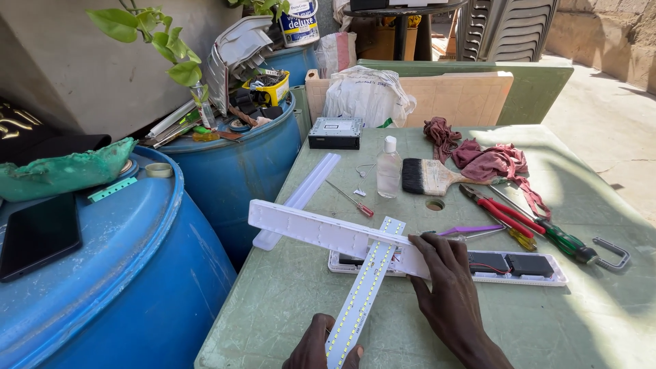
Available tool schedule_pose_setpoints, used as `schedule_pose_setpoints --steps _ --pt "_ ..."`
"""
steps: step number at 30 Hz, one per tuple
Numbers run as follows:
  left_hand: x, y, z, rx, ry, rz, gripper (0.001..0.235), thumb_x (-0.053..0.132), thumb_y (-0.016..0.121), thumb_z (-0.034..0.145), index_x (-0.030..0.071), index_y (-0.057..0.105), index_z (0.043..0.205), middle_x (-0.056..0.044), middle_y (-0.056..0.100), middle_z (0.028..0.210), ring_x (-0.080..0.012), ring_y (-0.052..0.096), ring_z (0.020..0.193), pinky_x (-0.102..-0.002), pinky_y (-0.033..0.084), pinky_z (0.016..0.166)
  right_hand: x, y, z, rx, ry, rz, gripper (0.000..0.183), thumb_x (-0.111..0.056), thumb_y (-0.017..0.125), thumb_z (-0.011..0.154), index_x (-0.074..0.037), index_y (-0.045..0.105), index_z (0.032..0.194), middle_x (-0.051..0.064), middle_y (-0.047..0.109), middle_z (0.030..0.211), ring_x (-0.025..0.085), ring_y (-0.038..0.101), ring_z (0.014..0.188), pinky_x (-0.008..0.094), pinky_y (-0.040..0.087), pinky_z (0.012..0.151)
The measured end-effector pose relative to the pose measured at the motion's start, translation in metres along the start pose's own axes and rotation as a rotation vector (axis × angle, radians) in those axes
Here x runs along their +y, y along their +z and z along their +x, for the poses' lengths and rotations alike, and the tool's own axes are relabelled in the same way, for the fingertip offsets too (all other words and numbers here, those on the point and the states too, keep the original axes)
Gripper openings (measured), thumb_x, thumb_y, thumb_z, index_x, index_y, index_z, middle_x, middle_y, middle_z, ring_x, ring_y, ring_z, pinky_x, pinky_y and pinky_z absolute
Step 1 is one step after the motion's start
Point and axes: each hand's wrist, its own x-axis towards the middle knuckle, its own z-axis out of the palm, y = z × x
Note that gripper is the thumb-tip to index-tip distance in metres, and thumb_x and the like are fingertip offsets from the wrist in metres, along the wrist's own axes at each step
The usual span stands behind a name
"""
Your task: Assembling a solar-powered light by connecting internal wiring to a circuit board and fitting components like batteries and an LED strip into a plastic casing.
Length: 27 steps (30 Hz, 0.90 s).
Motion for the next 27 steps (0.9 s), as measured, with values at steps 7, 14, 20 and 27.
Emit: schedule_pose_setpoints --steps 7,14,20,27 --pt "-0.013 -0.022 0.004 -0.204 -0.038 0.079 0.047 0.049 0.082 0.067 0.036 0.051 0.099 0.023 0.071 0.093 -0.0088 0.067 0.081 -0.029 0.050 0.061 -0.007 0.006 -0.004 -0.001 0.045 0.005 0.070 -0.007 0.070 0.073 -0.011 0.051 0.140 0.004 0.056 0.131 0.028 0.044 0.120 0.043 0.046 0.096" --pt "-0.023 -0.038 0.015 -0.317 -0.002 0.124 0.052 0.051 0.081 0.072 0.037 0.049 0.111 0.018 0.069 0.114 -0.0086 0.069 0.096 -0.027 0.058 0.068 -0.002 0.002 -0.007 0.006 -0.030 -0.017 0.072 -0.009 0.069 0.074 -0.008 0.047 0.143 0.008 0.054 0.132 0.030 0.044 0.120 0.043 0.040 0.102" --pt "-0.037 -0.062 0.033 -0.352 0.104 0.143 0.059 0.047 0.084 0.074 0.037 0.051 0.122 0.014 0.064 0.121 -0.0065 0.067 0.108 -0.023 0.063 0.072 0.007 0.003 -0.010 -0.008 -0.043 -0.019 0.076 -0.010 0.073 0.072 -0.012 0.048 0.144 0.005 0.055 0.136 0.028 0.045 0.119 0.043 0.038 0.103" --pt "-0.055 -0.077 0.050 -0.355 0.161 0.116 0.060 0.047 0.083 0.073 0.035 0.058 0.126 0.012 0.066 0.121 -0.0078 0.067 0.110 -0.024 0.065 0.075 0.008 -0.001 -0.005 -0.079 -0.055 -0.025 0.073 -0.014 0.074 0.074 -0.014 0.050 0.143 0.003 0.054 0.135 0.027 0.045 0.119 0.044 0.038 0.098"
